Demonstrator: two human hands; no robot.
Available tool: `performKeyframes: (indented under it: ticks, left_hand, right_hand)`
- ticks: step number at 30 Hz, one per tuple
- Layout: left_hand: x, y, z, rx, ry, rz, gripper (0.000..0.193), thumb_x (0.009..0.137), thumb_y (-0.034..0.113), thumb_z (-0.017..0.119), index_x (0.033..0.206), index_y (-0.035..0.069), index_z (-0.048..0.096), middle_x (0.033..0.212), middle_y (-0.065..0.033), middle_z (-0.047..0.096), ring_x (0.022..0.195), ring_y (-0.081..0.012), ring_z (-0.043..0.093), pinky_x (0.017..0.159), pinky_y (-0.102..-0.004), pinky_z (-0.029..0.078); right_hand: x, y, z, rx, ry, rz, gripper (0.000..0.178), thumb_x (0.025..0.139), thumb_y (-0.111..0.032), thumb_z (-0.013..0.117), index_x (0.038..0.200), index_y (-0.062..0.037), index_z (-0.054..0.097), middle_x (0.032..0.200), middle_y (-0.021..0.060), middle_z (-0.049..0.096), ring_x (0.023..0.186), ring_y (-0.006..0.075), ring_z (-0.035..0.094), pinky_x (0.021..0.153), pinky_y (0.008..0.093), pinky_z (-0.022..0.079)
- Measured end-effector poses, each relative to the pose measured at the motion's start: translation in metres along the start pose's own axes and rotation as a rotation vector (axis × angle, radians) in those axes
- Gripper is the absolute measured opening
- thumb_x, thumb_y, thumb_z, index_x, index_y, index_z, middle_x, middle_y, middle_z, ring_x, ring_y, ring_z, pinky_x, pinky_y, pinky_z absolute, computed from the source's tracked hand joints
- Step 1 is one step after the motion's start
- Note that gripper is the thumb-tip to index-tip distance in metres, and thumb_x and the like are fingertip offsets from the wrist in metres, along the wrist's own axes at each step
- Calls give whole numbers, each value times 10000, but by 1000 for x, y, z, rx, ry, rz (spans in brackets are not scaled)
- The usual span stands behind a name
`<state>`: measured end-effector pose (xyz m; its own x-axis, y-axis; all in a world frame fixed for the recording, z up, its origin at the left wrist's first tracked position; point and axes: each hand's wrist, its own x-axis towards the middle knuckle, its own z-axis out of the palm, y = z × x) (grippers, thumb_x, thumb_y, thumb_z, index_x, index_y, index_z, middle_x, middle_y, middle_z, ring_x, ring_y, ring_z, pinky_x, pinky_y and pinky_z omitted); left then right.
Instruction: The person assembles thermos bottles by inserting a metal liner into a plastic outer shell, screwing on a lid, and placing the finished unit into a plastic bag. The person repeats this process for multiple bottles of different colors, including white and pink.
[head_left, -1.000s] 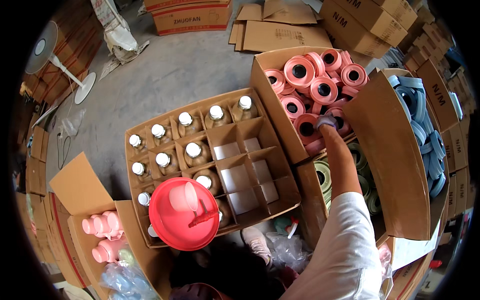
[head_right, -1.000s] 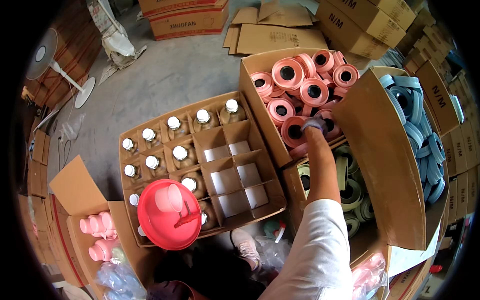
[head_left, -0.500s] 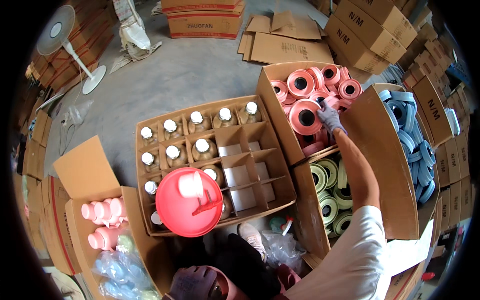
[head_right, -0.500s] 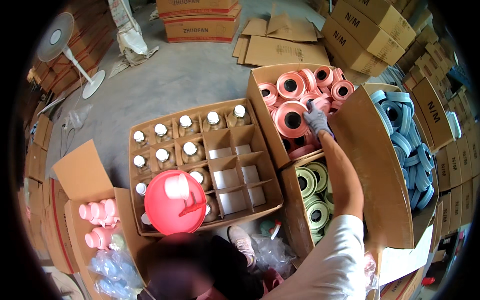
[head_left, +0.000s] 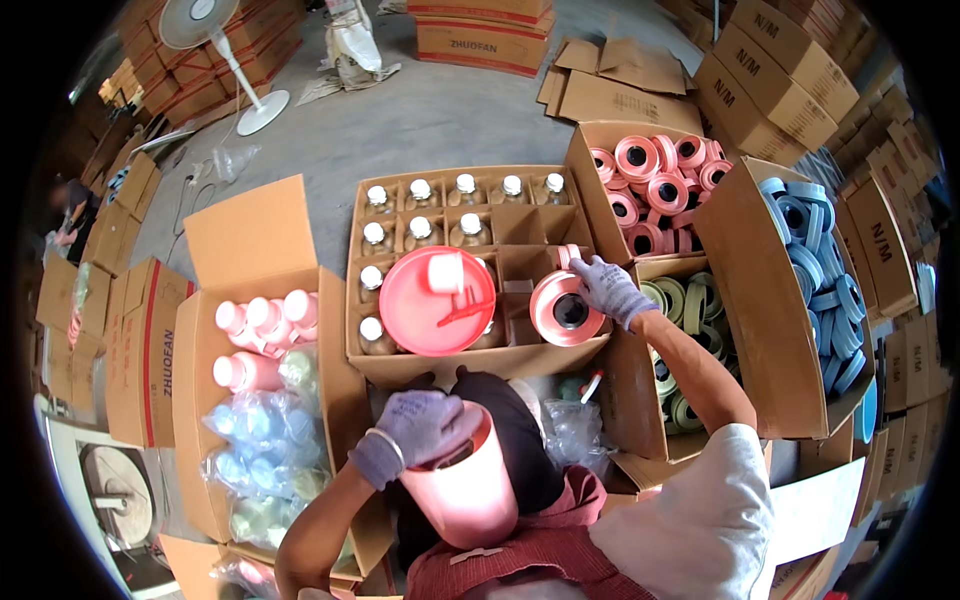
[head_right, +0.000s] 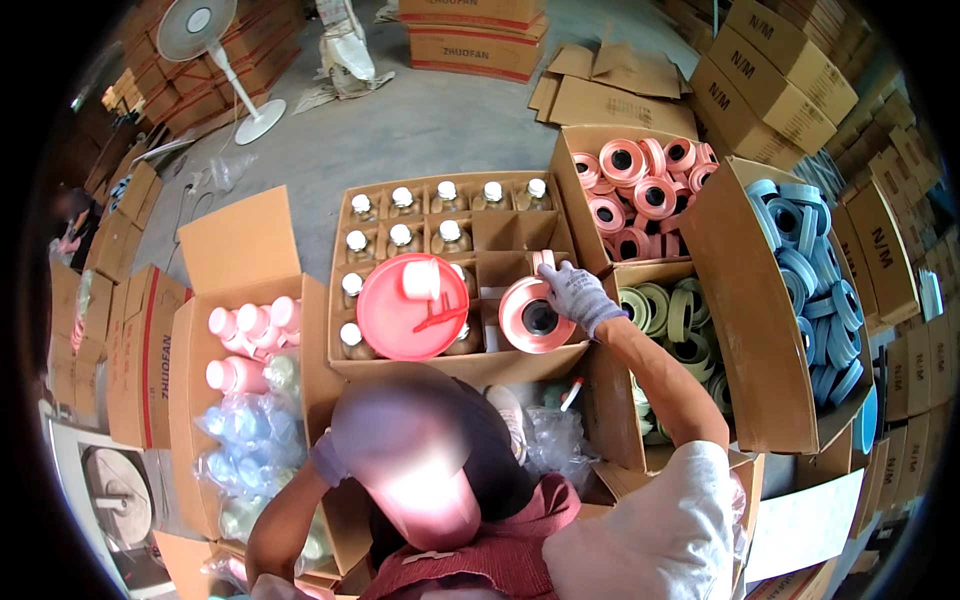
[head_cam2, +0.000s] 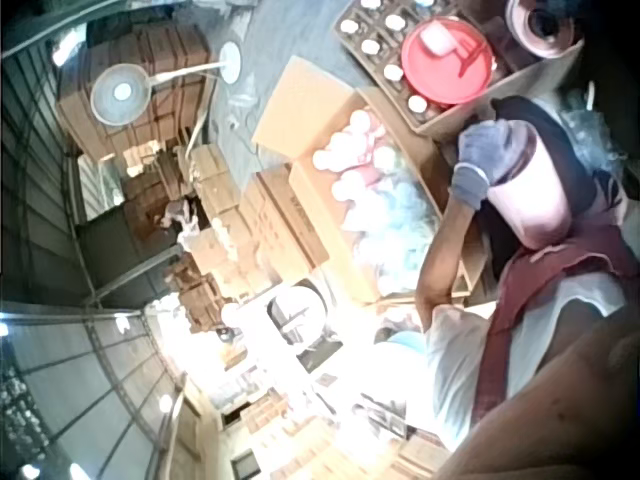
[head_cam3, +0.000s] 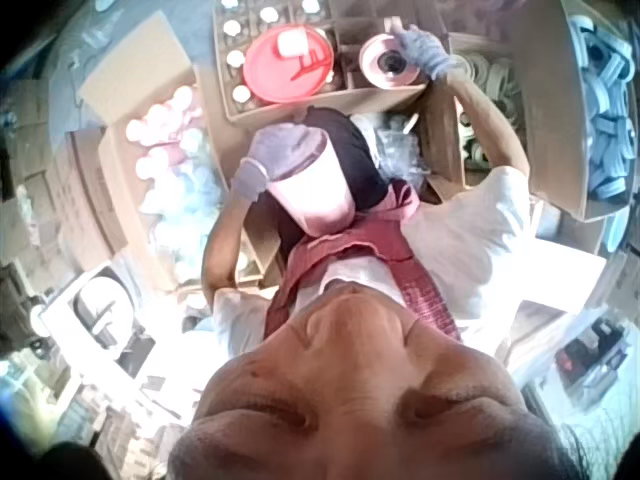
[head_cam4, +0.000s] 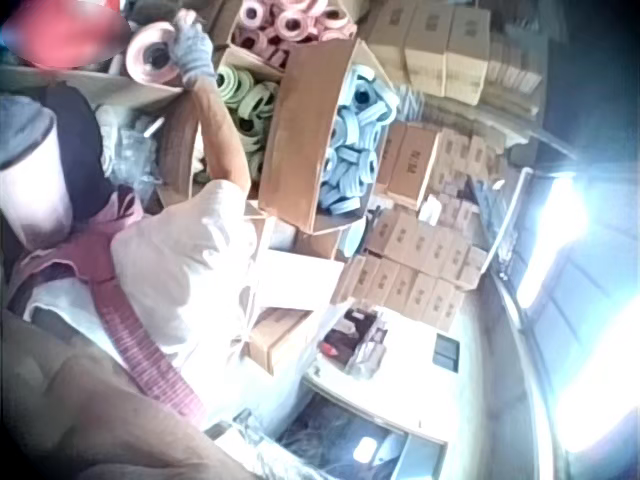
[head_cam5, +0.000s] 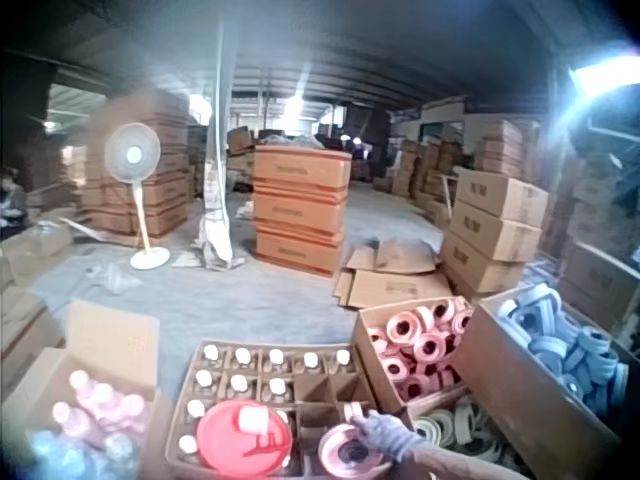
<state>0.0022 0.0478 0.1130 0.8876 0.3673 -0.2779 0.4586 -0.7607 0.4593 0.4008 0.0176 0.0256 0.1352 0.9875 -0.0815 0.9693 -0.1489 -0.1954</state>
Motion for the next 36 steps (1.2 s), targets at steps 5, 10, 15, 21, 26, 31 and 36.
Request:
performKeyframes:
  ticks: [5,10,15,21,26,31,36]
  left_hand:
    - [5,8,-7,-599,634,0,750,867,393,715,1424,15,384,1363,-199,487,1262,-328,499,1055,-392,414]
    - [-5,42,-40,-1441,451,112,542,972,279,598,1419,39,408,1346,-106,512,1189,-246,562,885,-448,571]
    - [-24,51,-48,-1219,747,230,411,974,217,590,1323,20,500,1211,-107,595,1033,-213,646,801,-371,623]
    - [-44,29,-55,-1237,789,145,432,948,222,640,1290,-10,515,1158,-98,617,974,-171,654,746,-311,624]
    - [-67,18,-63,-1236,535,181,492,979,315,601,1348,6,499,1201,-84,599,1061,-151,611,886,-307,544]
    - [-46,39,-63,60,1064,354,773,708,366,824,1370,89,535,1410,-172,491,1286,-390,435,1060,-494,377]
    - [-55,15,-36,-1000,770,262,700,816,326,778,1391,44,494,1401,-119,503,1248,-259,510,1037,-395,435]
  right_hand:
    - [-18,-71,-41,268,289,-214,392,884,-203,525,1267,-120,519,1043,238,618,970,436,602,852,503,494]
    - [-50,-169,-91,626,437,-243,533,893,-141,556,1401,-40,436,1253,243,564,1163,417,535,955,427,456]
    - [-75,-219,-112,242,643,-696,681,779,-116,675,1400,-22,413,1325,224,488,1173,428,518,943,463,474]
    - [-86,-229,-108,349,458,-472,652,821,-204,688,1415,-118,434,1301,233,503,1069,358,593,827,413,560]
    - [-72,-255,-108,65,561,-839,451,829,-139,622,1271,-149,532,1313,218,450,1066,392,559,897,427,521]
    - [-38,-255,-59,1824,-248,-254,616,817,-175,725,1363,-58,465,1294,142,554,1175,290,554,1018,397,443]
    - [-63,-251,-69,1192,-53,-439,611,860,-334,705,1355,-53,484,1251,161,571,1139,301,575,980,397,468]
